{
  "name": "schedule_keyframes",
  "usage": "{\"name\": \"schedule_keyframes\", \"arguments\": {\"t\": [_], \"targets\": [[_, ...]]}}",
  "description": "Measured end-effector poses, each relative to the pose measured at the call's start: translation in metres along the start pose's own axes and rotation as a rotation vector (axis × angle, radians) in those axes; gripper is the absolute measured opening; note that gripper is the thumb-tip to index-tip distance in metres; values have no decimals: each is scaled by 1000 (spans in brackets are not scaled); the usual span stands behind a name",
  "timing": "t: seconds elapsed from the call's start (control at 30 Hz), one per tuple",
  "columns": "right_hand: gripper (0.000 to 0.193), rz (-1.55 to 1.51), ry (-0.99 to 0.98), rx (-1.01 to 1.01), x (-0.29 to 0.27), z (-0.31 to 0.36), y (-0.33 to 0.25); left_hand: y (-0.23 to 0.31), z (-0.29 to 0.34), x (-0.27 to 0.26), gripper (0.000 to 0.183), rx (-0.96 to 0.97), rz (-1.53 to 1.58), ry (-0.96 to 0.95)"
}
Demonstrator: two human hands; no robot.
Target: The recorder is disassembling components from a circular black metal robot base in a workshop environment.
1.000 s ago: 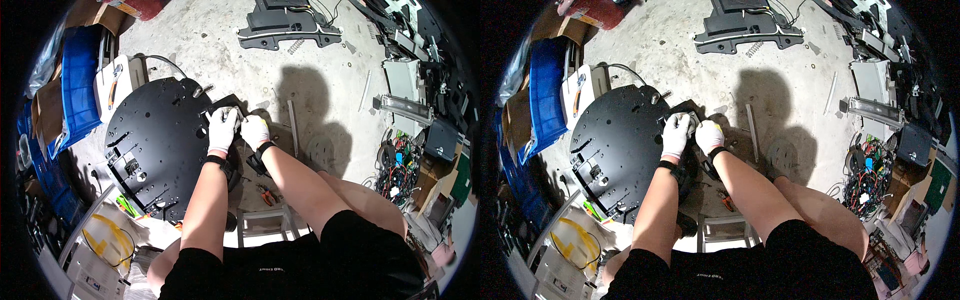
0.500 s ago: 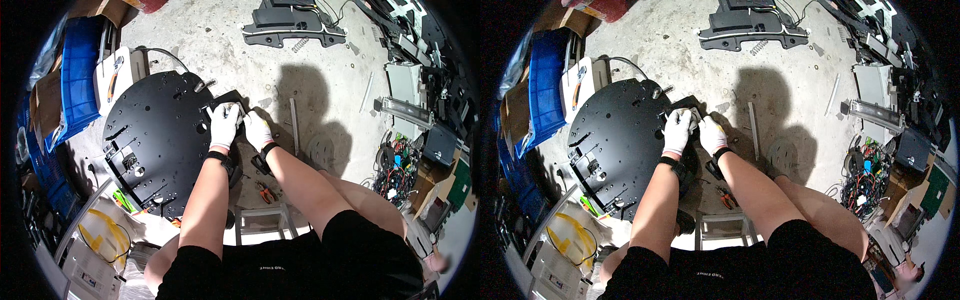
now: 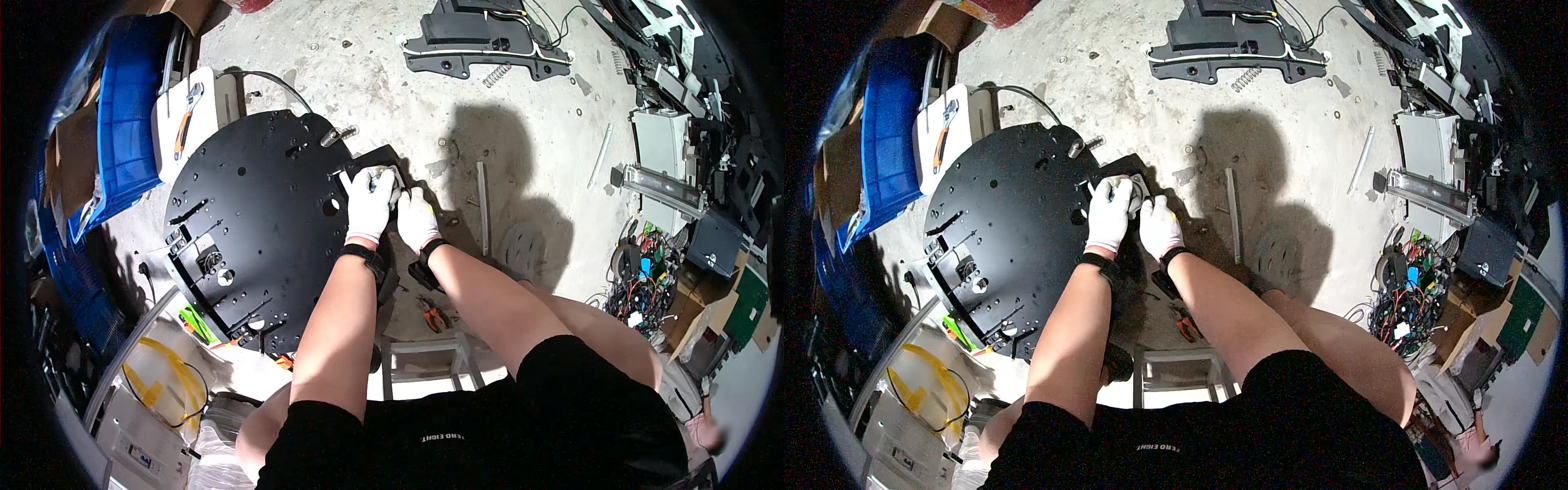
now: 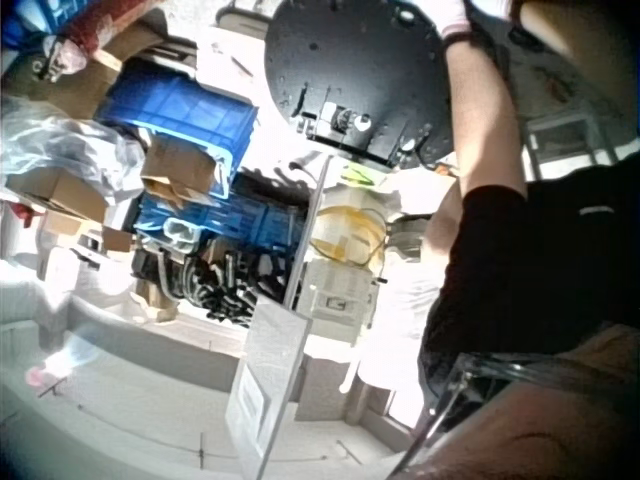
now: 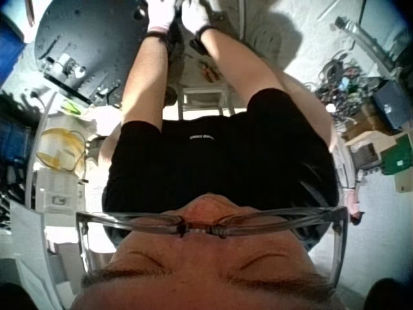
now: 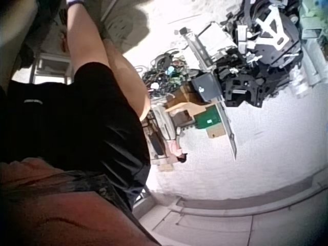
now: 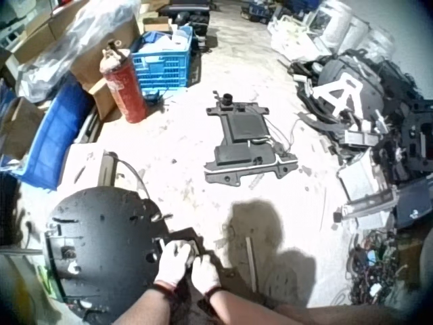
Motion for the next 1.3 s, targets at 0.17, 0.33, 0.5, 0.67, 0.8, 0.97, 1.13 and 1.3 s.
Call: {"name": "schedule_keyframes", "arguments": {"t": [0.17, 0.33, 0.5, 0.67, 0.8, 0.97, 1.13, 1.3], "targets": [[60, 123, -127, -142, -14, 4, -8, 1, 1, 3, 30, 85, -63, 23], [59, 232, -257, -182, -20, -8, -5, 7, 3, 4, 30, 106, -109, 32], [65, 250, -298, -270, -22, -18, 3, 4, -2, 6, 30, 113, -82, 10], [64, 217, -334, -275, -26, -14, -3, 7, 0, 2, 27, 173, -143, -6], [51, 140, -291, -289, -20, -17, 6, 12, 1, 11, 25, 42, -10, -40], [43, -148, 267, -59, 12, 7, -2, 7, 4, 2, 26, 155, -162, 53], [57, -10, 180, 1, 12, -23, 2, 18, 5, 3, 31, 135, -177, 19], [55, 110, 132, -120, 14, -36, 15, 17, 6, -3, 30, 270, -270, 85]]}}
Point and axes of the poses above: each hand's wrist, its own z-axis away from the middle knuckle, its own x-axis out of the palm, y = z × x, the point moved 3 cm from there along -z, towards the middle knuckle, and after that the axes turned 4 degrees about -z, right-handed, at the moved point
